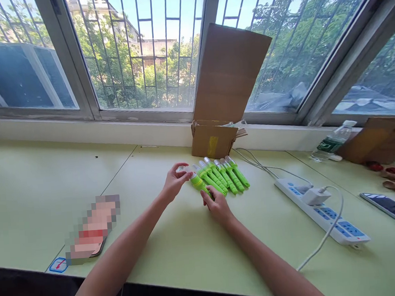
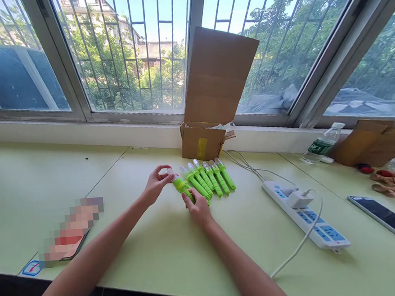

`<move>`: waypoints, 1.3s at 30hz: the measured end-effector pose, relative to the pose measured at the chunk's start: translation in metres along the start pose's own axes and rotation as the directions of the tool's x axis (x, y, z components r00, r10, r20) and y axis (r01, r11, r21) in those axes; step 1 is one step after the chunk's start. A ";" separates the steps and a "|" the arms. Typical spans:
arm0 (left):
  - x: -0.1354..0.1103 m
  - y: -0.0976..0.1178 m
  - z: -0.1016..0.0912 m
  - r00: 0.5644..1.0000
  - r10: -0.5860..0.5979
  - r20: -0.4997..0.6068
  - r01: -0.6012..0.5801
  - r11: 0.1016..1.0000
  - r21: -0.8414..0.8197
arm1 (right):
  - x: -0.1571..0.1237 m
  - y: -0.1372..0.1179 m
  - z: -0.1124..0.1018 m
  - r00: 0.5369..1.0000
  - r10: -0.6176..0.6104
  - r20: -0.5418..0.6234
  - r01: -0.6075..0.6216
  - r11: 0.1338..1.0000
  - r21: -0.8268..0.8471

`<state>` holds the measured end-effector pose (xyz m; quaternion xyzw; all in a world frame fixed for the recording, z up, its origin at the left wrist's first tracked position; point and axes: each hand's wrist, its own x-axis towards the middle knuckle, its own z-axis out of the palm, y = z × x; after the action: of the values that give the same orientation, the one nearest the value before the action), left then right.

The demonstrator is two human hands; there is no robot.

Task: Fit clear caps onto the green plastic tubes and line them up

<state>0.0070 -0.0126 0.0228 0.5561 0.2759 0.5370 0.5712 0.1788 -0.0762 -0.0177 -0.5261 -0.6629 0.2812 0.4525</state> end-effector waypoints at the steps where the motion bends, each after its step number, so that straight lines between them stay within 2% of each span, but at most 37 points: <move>1: 0.000 0.002 0.000 1.000 0.002 0.006 -0.002 1.000 -0.003 | 0.000 -0.002 0.000 1.000 -0.019 -0.007 0.019 1.000 -0.015; 5: -0.001 0.005 -0.002 1.000 -0.022 0.002 0.022 0.999 -0.032 | 0.001 -0.007 0.001 0.998 -0.049 -0.028 0.048 0.997 -0.054; 10: 0.005 0.000 -0.009 0.995 -0.072 -0.062 0.065 0.992 -0.110 | 0.000 -0.009 0.002 0.999 -0.035 -0.034 0.033 0.998 -0.047; 12: 0.008 -0.006 -0.015 0.992 -0.040 -0.122 0.039 0.999 -0.004 | 0.000 -0.009 0.002 0.999 -0.030 -0.033 0.029 0.998 -0.047; 13: 0.008 -0.009 -0.019 0.988 0.010 -0.154 0.007 0.994 0.108 | 0.000 -0.009 0.002 0.999 -0.031 -0.033 0.029 0.998 -0.048; 14: 0.008 -0.012 -0.022 0.982 0.082 -0.169 -0.036 0.965 0.259 | 0.000 -0.009 0.002 0.999 -0.033 -0.036 0.031 0.998 -0.050; 15: 0.008 -0.015 -0.026 0.974 0.166 -0.154 -0.085 0.898 0.432 | 0.000 -0.008 0.002 0.999 -0.037 -0.039 0.035 0.998 -0.054; 17: 0.006 -0.021 -0.032 0.957 0.288 -0.032 -0.178 0.671 0.719 | 0.001 -0.008 0.002 0.998 -0.047 -0.047 0.044 0.997 -0.062; 18: 0.006 -0.024 -0.035 0.950 0.309 0.031 -0.205 0.549 0.811 | 0.001 -0.008 0.003 0.998 -0.050 -0.049 0.047 0.997 -0.066; 20: 0.004 -0.030 -0.038 0.950 0.294 0.107 -0.212 0.351 0.912 | 0.001 -0.007 0.003 0.997 -0.055 -0.049 0.051 0.996 -0.071; 23: 0.003 -0.037 -0.040 0.967 0.222 0.122 -0.166 0.191 0.968 | 0.001 -0.007 0.002 0.998 -0.056 -0.042 0.053 0.996 -0.074; 25: 0.002 -0.041 -0.041 0.976 0.181 0.123 -0.150 0.145 0.978 | 0.001 -0.008 0.002 0.998 -0.054 -0.038 0.051 0.996 -0.079; 29: 0.002 -0.043 -0.042 0.980 0.153 0.124 -0.143 0.122 0.982 | 0.001 -0.008 0.002 0.998 -0.051 -0.039 0.047 0.994 -0.094; 39: 0.006 -0.031 -0.039 0.988 0.146 0.040 -0.042 0.008 0.999 | 0.001 -0.007 0.002 0.998 -0.060 -0.038 0.056 0.994 -0.093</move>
<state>-0.0179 0.0127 -0.0131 0.7931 0.5565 0.2457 -0.0310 0.1735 -0.0776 -0.0122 -0.5325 -0.6808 0.2265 0.4491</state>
